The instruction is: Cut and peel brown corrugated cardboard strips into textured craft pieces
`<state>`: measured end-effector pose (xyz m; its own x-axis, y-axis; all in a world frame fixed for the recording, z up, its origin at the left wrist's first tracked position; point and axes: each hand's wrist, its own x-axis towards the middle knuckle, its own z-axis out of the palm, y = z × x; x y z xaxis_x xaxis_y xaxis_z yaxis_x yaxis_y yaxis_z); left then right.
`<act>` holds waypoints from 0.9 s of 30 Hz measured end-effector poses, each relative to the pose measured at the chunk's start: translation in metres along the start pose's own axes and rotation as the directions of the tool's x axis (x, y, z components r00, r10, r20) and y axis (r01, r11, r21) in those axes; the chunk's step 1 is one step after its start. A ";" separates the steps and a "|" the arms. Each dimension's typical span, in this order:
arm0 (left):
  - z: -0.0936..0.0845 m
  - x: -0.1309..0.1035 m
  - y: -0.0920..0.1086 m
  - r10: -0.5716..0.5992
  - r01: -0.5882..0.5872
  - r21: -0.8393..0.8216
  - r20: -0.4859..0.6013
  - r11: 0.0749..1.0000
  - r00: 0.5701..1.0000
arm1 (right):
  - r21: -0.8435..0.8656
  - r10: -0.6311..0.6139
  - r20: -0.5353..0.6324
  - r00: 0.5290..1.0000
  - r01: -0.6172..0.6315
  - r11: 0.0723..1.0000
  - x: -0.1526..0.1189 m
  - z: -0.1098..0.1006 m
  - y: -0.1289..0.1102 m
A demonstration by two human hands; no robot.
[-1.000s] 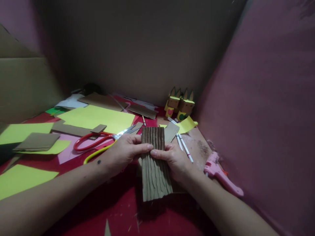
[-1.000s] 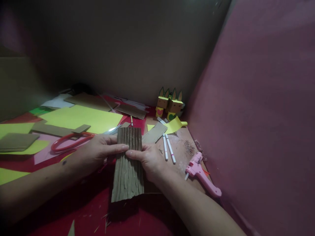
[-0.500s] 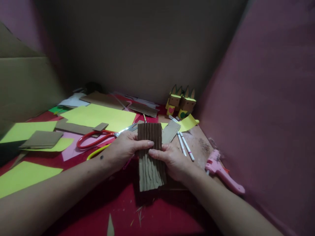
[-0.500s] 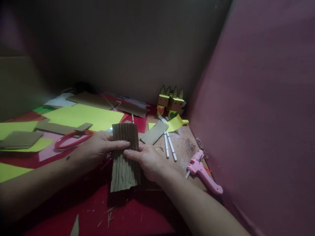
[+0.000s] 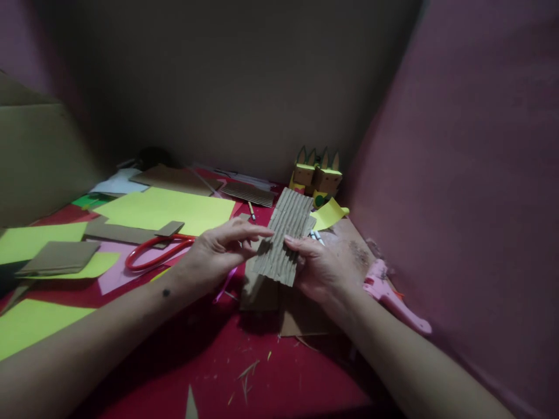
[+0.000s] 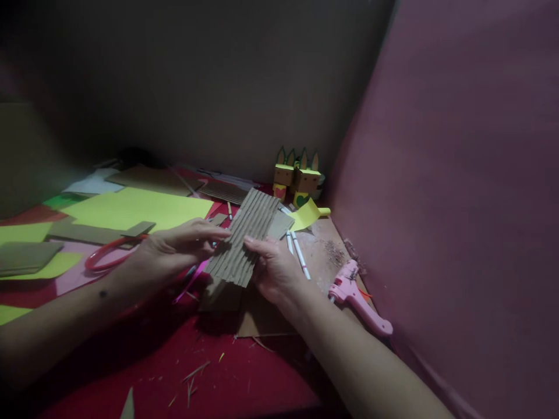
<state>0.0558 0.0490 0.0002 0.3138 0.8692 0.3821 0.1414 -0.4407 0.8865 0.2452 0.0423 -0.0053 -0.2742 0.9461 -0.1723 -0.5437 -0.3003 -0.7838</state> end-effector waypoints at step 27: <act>0.009 -0.002 0.014 -0.319 0.243 -0.494 -0.073 0.835 0.945 | -0.354 -0.385 0.167 0.907 0.420 0.836 -0.013 0.003 -0.002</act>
<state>0.0655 0.0390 0.0096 0.1826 0.9783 0.0974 -0.2697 -0.0454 0.9619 0.2472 0.0306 -0.0001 -0.1722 0.9540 0.2455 -0.2887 0.1894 -0.9385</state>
